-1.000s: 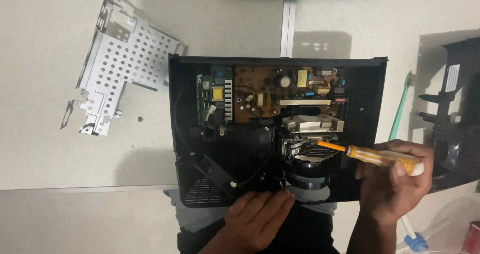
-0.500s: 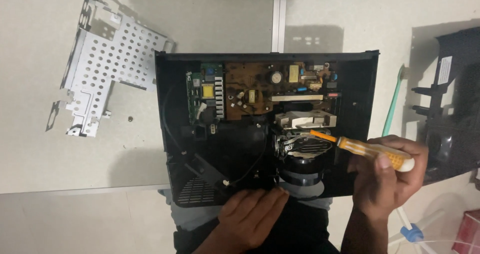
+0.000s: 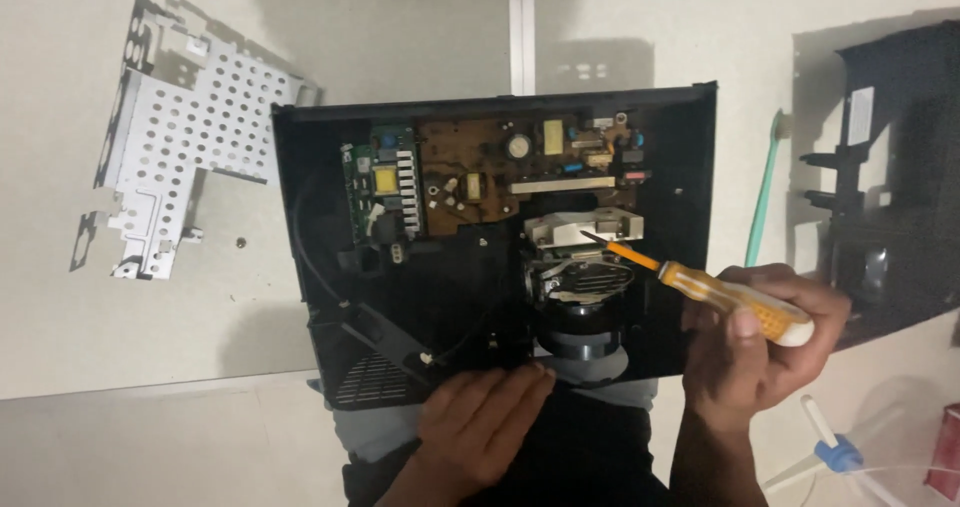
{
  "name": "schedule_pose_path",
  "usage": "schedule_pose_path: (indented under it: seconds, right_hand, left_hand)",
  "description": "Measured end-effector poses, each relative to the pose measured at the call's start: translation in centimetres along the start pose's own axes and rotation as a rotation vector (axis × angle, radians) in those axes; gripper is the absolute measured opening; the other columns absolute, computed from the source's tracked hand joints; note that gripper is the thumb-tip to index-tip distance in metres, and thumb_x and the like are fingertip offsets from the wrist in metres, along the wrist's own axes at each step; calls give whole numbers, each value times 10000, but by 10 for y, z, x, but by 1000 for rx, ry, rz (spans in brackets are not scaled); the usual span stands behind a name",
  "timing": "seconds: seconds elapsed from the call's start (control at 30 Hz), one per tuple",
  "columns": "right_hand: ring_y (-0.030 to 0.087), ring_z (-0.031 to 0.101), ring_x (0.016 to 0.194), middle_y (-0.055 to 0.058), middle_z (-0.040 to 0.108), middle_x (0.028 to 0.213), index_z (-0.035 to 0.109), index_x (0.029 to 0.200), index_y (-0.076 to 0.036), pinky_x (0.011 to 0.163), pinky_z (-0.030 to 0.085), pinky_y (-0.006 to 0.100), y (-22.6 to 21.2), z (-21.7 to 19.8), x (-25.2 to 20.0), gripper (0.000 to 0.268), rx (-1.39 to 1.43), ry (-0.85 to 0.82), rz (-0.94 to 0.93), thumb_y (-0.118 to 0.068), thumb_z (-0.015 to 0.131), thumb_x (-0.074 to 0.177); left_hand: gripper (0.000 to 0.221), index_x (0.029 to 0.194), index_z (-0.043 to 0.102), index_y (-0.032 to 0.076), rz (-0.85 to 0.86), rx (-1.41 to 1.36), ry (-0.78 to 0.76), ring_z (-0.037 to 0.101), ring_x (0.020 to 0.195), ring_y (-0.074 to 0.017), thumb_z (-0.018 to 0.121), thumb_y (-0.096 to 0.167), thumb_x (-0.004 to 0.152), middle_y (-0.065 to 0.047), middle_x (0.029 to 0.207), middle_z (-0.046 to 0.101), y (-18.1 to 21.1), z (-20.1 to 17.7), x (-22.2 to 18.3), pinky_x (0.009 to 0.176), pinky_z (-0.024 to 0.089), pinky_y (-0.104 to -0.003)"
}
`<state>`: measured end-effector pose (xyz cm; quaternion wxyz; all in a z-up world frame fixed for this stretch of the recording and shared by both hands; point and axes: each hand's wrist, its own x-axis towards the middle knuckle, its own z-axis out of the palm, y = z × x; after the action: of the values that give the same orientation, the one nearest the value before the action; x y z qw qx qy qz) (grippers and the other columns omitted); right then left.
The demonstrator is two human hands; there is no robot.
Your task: Removing an internal metal shield and using a screwdriver to adjust or connect internal components of a projector.
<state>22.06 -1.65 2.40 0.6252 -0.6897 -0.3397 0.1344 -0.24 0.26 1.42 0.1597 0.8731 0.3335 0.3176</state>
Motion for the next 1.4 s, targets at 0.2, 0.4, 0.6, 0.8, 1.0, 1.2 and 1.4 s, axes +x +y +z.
schedule_pose_path:
  seconds: [0.2,0.4,0.6,0.8,1.0,1.2,1.4]
  right_hand:
    - [119,529,618,17,476,833,425,1147,-162,489,457,234,8,-10,-3,300,63,-2,-95,-285,651,992]
    - [147,516,578,61,476,860,438,1131,-123,465,429,254,1,-4,-5,309,38,46,-142,-313,640,996]
    - [165,477,660,142,499,926,411,1111,-56,626,435,285,-6,-8,-18,230,-129,19,-115,-185,573,1008]
    - [248,544,861,160,543,1031,444,1207,-20,757,489,361,3,-29,-19,275,-305,68,-220,-143,601,1019]
    - [303,520,960,193,544,1074,490,1171,53,916,420,414,-8,-22,5,215,-456,-36,-255,-107,599,1079]
    - [290,552,1008,187,554,1120,508,1172,64,927,449,379,-10,-12,15,204,-459,-84,-161,-93,601,1082]
    - [269,517,944,162,522,1073,496,1131,32,865,411,386,5,-14,24,218,-472,-76,-193,-160,585,1080]
  left_hand:
    - [107,1063,794,213,-54,22,25,694,897,-98,784,265,970,59,1081,777,4,6,-7,795,550,-300]
    - [237,1099,792,176,1,-12,8,704,891,-113,561,213,1062,32,1116,771,-2,6,-9,806,550,-295]
    - [252,1094,787,162,1,-13,48,707,884,-137,544,226,1066,8,1099,775,-1,7,-7,773,574,-338]
    - [101,1018,805,188,10,60,80,691,834,-117,718,231,991,41,1035,768,0,9,-3,744,544,-321]
    - [146,1036,798,206,-3,59,75,688,828,-129,662,255,1016,36,1059,767,0,11,-7,761,529,-336]
    - [134,1033,797,187,7,26,66,680,850,-124,667,214,1013,33,1065,764,-1,7,-3,756,544,-328]
    - [79,1038,793,202,-2,48,68,685,818,-112,740,228,985,56,1043,768,0,8,-4,756,529,-309]
